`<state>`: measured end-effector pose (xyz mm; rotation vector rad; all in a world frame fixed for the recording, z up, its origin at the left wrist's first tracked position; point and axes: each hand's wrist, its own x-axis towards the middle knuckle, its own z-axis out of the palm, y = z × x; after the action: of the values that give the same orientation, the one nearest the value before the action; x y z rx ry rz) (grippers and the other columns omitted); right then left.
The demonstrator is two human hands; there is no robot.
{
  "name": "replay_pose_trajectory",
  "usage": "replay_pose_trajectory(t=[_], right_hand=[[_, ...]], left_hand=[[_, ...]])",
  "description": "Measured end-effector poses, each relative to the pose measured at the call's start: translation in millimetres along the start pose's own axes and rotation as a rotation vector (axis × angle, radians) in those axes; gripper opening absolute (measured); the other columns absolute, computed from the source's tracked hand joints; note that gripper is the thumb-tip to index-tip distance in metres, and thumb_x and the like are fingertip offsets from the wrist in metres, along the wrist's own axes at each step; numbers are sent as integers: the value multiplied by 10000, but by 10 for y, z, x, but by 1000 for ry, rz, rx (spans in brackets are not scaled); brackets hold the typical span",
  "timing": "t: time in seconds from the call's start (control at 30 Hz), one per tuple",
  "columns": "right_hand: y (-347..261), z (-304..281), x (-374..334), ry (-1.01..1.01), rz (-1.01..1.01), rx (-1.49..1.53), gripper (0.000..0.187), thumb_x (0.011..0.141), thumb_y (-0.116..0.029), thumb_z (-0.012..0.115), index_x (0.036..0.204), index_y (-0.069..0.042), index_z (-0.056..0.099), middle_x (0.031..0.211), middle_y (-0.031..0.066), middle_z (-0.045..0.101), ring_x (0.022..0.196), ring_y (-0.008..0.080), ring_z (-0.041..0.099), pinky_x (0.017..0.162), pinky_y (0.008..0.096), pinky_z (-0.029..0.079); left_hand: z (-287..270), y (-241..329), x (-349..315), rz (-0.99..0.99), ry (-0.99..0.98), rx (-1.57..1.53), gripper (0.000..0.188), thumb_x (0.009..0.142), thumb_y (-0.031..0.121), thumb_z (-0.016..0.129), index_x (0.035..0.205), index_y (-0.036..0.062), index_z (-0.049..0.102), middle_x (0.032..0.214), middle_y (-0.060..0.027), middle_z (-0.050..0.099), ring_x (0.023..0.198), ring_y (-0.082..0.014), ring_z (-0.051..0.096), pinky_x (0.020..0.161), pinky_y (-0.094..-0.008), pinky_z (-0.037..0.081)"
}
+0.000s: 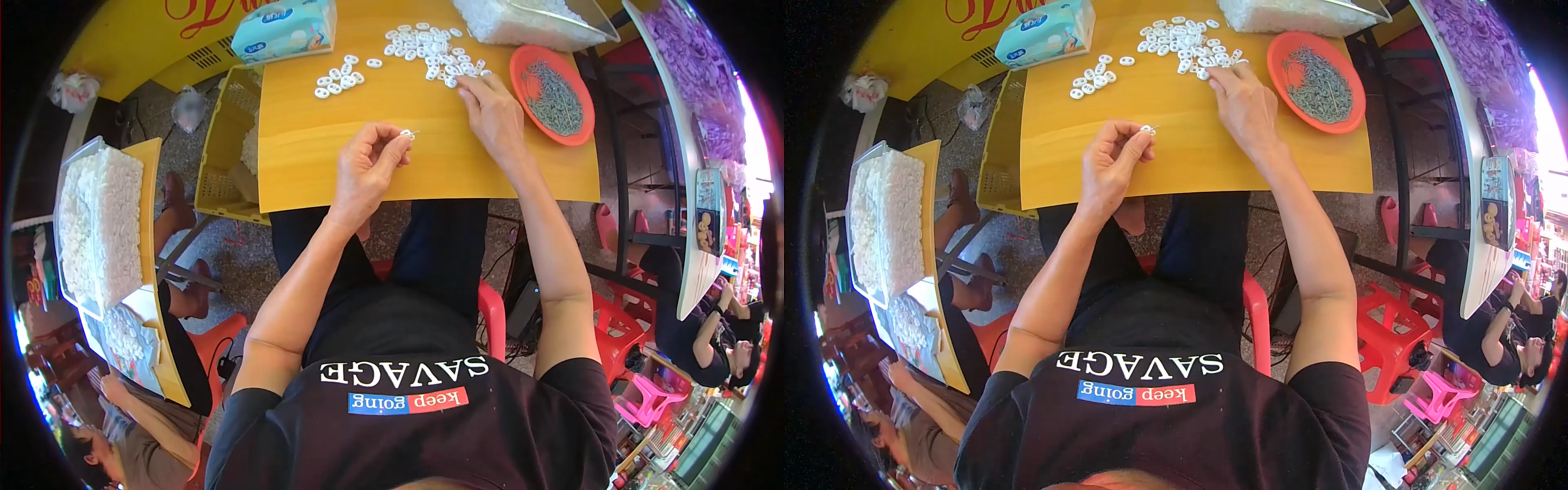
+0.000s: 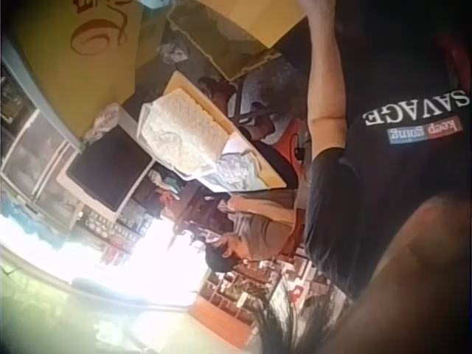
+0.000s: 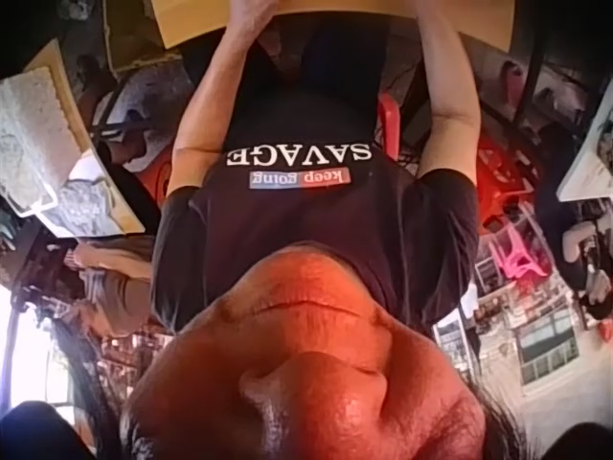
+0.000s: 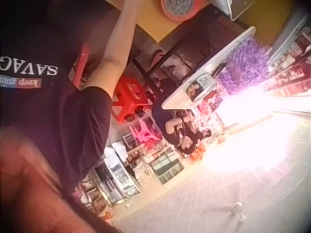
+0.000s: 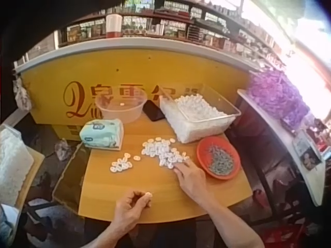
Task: Assembling small white plastic parts by manually inserting tiny metal pins into holes.
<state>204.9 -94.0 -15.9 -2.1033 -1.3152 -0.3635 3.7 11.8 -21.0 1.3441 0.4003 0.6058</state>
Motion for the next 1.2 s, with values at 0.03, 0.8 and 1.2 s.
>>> replay_pose_trajectory(t=[0.03, 0.8, 1.2], right_hand=[[-10, 4, -5, -20, -15, -55, 141, 853, -149, 661, 989, -125, 687, 886, 85, 631, 708, 286, 647, 587, 377, 507], [-116, -143, -23, -184, 153, 88, 140, 845, -133, 663, 961, -56, 653, 926, 125, 633, 813, 296, 642, 714, 391, 506], [-200, -298, 103, -247, 480, 662, 229, 900, -122, 644, 1112, -41, 672, 803, -14, 598, 699, 62, 539, 629, 214, 450]], left_hand=[[-18, -3, -2, -16, -21, -8, 106, 932, 95, 609, 951, -6, 580, 812, -23, 614, 729, -78, 577, 687, -219, 474], [-15, -7, -17, -13, -69, 2, 101, 940, 92, 598, 968, -1, 573, 833, -23, 610, 752, -74, 568, 709, -212, 465], [-40, 5, -16, -21, -67, -15, 116, 937, 109, 608, 970, 3, 578, 846, -31, 623, 754, -77, 578, 714, -218, 471]])
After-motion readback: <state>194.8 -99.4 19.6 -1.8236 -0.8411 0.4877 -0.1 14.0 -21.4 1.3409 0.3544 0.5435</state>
